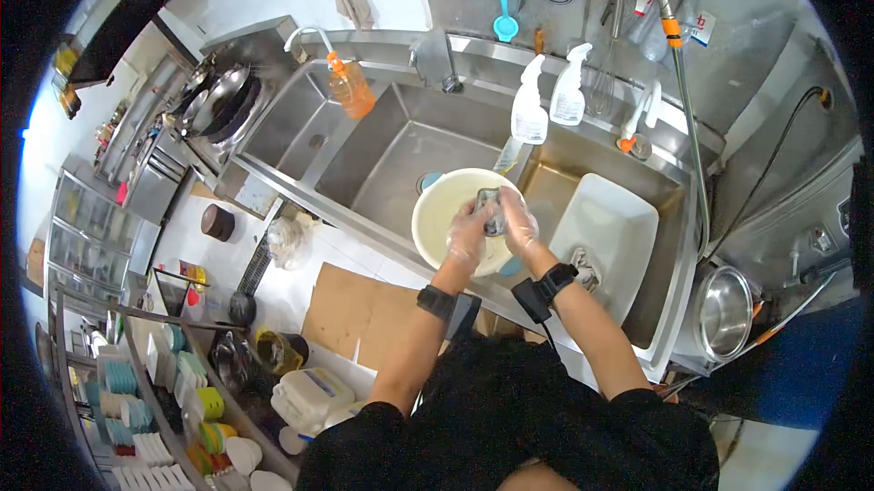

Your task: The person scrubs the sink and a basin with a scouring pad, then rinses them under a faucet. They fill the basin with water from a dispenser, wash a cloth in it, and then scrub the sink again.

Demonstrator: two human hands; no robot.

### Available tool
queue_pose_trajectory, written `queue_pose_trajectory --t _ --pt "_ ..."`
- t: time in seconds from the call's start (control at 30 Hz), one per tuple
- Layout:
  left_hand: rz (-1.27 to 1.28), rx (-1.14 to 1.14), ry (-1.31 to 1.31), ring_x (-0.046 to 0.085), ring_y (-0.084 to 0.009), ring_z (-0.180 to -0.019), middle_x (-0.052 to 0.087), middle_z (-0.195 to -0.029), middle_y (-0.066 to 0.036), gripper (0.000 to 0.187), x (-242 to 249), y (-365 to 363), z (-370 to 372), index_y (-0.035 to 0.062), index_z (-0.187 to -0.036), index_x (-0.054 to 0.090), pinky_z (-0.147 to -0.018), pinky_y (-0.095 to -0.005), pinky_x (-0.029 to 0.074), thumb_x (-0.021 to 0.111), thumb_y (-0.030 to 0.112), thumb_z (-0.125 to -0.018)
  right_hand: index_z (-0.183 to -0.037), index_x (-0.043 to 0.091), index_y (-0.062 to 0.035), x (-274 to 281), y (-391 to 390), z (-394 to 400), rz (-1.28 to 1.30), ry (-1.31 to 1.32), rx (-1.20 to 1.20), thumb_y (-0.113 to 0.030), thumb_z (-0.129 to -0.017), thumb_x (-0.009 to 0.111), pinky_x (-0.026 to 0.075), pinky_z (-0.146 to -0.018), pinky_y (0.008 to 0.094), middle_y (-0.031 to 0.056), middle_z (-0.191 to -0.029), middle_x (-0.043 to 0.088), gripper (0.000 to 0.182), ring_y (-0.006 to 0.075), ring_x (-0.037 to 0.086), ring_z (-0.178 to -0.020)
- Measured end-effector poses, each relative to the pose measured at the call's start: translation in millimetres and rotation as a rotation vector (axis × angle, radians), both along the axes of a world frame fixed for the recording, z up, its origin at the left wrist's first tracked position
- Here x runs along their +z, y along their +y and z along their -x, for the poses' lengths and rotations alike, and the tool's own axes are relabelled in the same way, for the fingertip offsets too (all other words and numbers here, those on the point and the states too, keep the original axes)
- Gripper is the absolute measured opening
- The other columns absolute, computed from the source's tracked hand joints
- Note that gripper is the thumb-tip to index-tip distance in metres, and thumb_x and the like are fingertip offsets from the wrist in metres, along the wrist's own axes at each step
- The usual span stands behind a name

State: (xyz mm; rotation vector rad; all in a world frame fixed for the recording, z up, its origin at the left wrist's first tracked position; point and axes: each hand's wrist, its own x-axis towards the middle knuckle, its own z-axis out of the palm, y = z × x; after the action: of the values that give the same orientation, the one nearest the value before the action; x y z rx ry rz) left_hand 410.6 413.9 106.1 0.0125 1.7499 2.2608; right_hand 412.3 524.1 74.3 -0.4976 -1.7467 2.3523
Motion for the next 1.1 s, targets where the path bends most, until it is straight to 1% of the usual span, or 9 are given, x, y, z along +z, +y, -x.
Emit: queue_pose_trajectory --t 0.17,0.3,0.43,0.53,0.67,0.9,0.97,1.0,1.1 --pt "0.377 -0.013 0.075 0.058 -0.0257 -0.091 0.061 -0.101 -0.015 0.044 -25.5 15.3 23.1 -0.0031 -0.117 0.051 -0.084 -0.0339 0.043 0.052 0.031 -0.089 -0.101 0.055 -0.0127 50.7 8.7 -9.6 0.675 -0.032 0.245 -0.034 -0.091 0.051 0.049 -0.074 0.0290 0.0004 -0.091 0.062 0.024 0.0131 0.060 -0.080" --pt "0.761 0.022 0.344 0.055 -0.0296 -0.095 0.060 -0.100 -0.017 0.038 -23.9 18.0 31.9 -0.0033 -0.111 0.053 -0.087 -0.0363 0.040 0.054 0.028 -0.089 -0.099 0.058 -0.0116 57.7 0.0 -10.6 0.710 -0.014 0.189 -0.034 -0.086 0.060 0.048 -0.072 0.0308 0.0005 -0.088 0.063 0.026 0.0141 0.060 -0.077" --pt "0.755 0.068 0.638 0.051 -0.0369 -0.103 0.059 -0.098 -0.019 0.023 -9.4 5.2 37.9 0.0005 -0.098 0.059 -0.089 -0.0427 0.039 0.059 0.017 -0.082 -0.098 0.059 -0.0106 48.1 -2.2 -1.5 0.688 0.033 0.184 -0.027 -0.085 0.061 0.048 -0.070 0.0294 0.0003 -0.086 0.062 0.021 0.0134 0.060 -0.075" --pt "0.826 0.221 0.677 0.053 -0.0367 -0.097 0.058 -0.096 -0.018 0.022 -14.1 2.8 37.5 0.0014 -0.096 0.057 -0.087 -0.0416 0.040 0.062 0.006 -0.075 -0.093 0.061 -0.0098 46.2 -9.9 1.6 0.563 -0.031 0.217 -0.016 -0.082 0.063 0.049 -0.071 0.0293 0.0014 -0.088 0.063 0.013 0.0135 0.060 -0.078" --pt "0.519 0.103 0.465 0.055 -0.0306 -0.097 0.059 -0.101 -0.016 0.027 -17.8 1.4 44.4 0.0011 -0.107 0.053 -0.087 -0.0359 0.041 0.056 0.011 -0.082 -0.094 0.061 -0.0093 62.5 -22.7 2.4 0.539 -0.092 0.107 -0.015 -0.081 0.064 0.049 -0.071 0.0306 0.0010 -0.088 0.062 0.015 0.0142 0.060 -0.079" --pt "0.148 -0.128 0.040 0.051 -0.0174 -0.101 0.053 -0.114 -0.008 0.050 11.6 -16.3 27.8 0.0047 -0.130 0.041 -0.086 -0.0310 0.041 0.045 0.038 -0.092 -0.097 0.063 -0.0102 39.5 -10.9 27.1 0.286 -0.168 -0.075 -0.041 -0.082 0.065 0.046 -0.067 0.0280 0.0005 -0.087 0.060 0.034 0.0121 0.056 -0.074" --pt "0.125 -0.128 -0.034 0.050 -0.0171 -0.102 0.052 -0.116 -0.008 0.055 12.6 -16.2 24.9 0.0052 -0.132 0.038 -0.086 -0.0314 0.040 0.044 0.042 -0.092 -0.101 0.061 0.0000 33.6 -5.5 29.2 -0.125 -0.308 -0.033 -0.055 -0.082 0.056 0.045 -0.078 0.0320 0.0108 -0.092 0.064 0.058 0.0198 0.058 -0.086" --pt "0.103 -0.126 -0.108 0.049 -0.0168 -0.103 0.050 -0.117 -0.007 0.060 14.1 -15.6 23.1 0.0058 -0.133 0.035 -0.087 -0.0317 0.040 0.043 0.047 -0.091 -0.101 0.061 0.0000 32.3 -7.4 28.8 -0.127 -0.310 -0.036 -0.055 -0.082 0.056 0.045 -0.078 0.0320 0.0108 -0.092 0.064 0.058 0.0198 0.058 -0.086" --pt "0.128 -0.172 -0.118 0.051 -0.0186 -0.094 0.055 -0.103 -0.007 0.054 18.0 -14.9 18.6 0.0033 -0.122 0.046 -0.080 -0.0318 0.042 0.044 0.046 -0.089 -0.099 0.062 0.0031 36.7 -14.4 24.0 -0.312 -0.261 -0.089 -0.060 -0.084 0.047 0.043 -0.083 0.0338 0.0143 -0.093 0.065 0.066 0.0246 0.059 -0.090"
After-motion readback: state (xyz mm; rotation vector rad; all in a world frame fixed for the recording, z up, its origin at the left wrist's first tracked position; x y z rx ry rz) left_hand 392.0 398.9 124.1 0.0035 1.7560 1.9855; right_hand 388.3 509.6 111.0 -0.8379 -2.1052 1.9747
